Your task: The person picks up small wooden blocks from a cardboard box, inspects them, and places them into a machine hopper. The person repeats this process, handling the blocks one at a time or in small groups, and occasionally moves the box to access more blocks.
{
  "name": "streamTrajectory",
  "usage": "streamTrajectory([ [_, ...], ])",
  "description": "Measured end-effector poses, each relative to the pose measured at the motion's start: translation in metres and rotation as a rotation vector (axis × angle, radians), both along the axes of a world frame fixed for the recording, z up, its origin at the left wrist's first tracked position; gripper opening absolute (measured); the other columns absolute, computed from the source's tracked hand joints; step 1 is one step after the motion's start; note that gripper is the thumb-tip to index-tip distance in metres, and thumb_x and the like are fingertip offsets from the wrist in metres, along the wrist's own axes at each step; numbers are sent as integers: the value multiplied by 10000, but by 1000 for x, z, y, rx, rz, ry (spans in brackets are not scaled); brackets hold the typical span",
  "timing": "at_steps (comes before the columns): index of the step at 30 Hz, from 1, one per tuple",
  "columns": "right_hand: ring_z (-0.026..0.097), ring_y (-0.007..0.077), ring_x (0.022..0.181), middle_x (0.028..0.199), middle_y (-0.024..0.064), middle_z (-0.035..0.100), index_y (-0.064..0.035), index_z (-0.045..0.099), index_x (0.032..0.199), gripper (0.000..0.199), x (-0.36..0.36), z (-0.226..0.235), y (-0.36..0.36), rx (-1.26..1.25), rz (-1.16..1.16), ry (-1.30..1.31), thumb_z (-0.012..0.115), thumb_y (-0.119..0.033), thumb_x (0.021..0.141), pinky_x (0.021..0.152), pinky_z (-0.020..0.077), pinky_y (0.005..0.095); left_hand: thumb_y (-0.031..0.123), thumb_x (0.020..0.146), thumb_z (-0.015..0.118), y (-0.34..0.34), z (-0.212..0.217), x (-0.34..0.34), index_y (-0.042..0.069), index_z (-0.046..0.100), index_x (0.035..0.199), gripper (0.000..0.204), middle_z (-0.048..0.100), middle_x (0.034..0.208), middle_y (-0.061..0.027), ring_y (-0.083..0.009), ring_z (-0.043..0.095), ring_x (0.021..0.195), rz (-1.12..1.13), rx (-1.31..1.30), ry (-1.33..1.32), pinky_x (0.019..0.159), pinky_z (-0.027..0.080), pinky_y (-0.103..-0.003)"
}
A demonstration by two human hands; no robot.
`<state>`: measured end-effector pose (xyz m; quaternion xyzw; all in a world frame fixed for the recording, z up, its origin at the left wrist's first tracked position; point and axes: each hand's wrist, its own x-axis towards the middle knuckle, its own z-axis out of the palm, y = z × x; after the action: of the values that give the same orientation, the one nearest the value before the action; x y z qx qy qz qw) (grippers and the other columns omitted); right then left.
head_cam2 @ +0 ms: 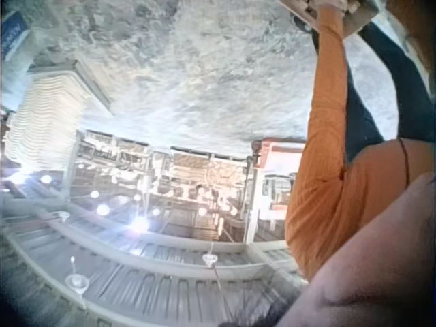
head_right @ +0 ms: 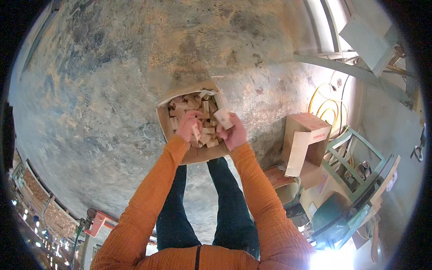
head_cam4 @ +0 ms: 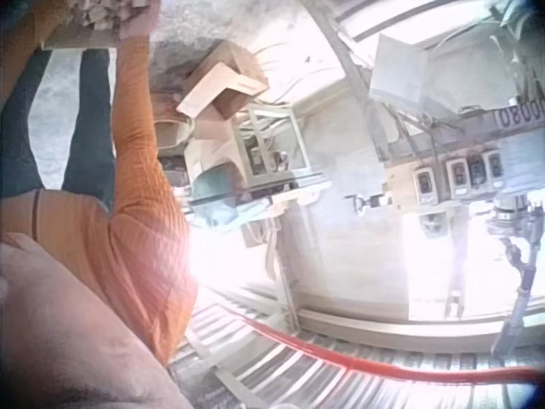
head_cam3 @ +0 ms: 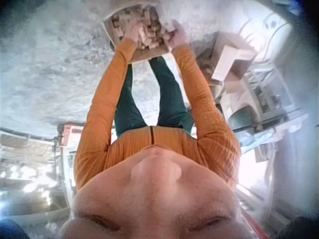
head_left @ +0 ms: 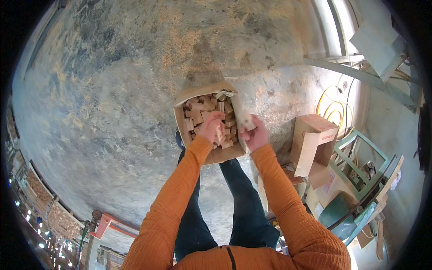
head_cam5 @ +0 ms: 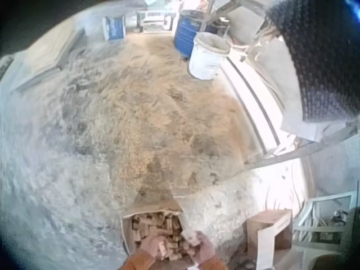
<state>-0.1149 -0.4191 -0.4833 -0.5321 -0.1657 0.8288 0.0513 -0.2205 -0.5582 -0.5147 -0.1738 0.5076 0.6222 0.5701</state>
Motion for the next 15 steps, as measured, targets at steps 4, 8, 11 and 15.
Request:
streamTrajectory([
  [4,557,111,624,890,63,577,-46,496,1116,293,18,9,-36,281,603,69,512,-256,913,567,489,244,169,852,552,1,6,23,81,525,873,95,510,687,-37,-143,494,538,-231,-87,188,421,403,-289],
  [8,558,107,595,854,55,598,-33,531,1092,342,69,2,-44,214,559,-94,580,-296,879,516,474,247,126,779,631,-47,-5,20,93,538,835,113,516,701,-20,-147,485,579,-430,-121,62,484,414,-306],
  [11,558,122,581,771,40,591,-26,542,1062,389,119,-12,-54,189,551,-525,577,-360,866,511,461,247,172,752,632,-93,-26,-5,79,547,847,158,569,723,-50,-191,568,683,-521,-337,606,594,467,-327],
  [15,524,136,497,691,52,568,-19,561,962,446,158,-37,-80,-129,700,-731,636,-428,801,437,424,260,381,799,559,-83,-26,-67,84,558,946,331,647,857,-169,-340,624,816,-936,-888,930,712,490,-437],
])
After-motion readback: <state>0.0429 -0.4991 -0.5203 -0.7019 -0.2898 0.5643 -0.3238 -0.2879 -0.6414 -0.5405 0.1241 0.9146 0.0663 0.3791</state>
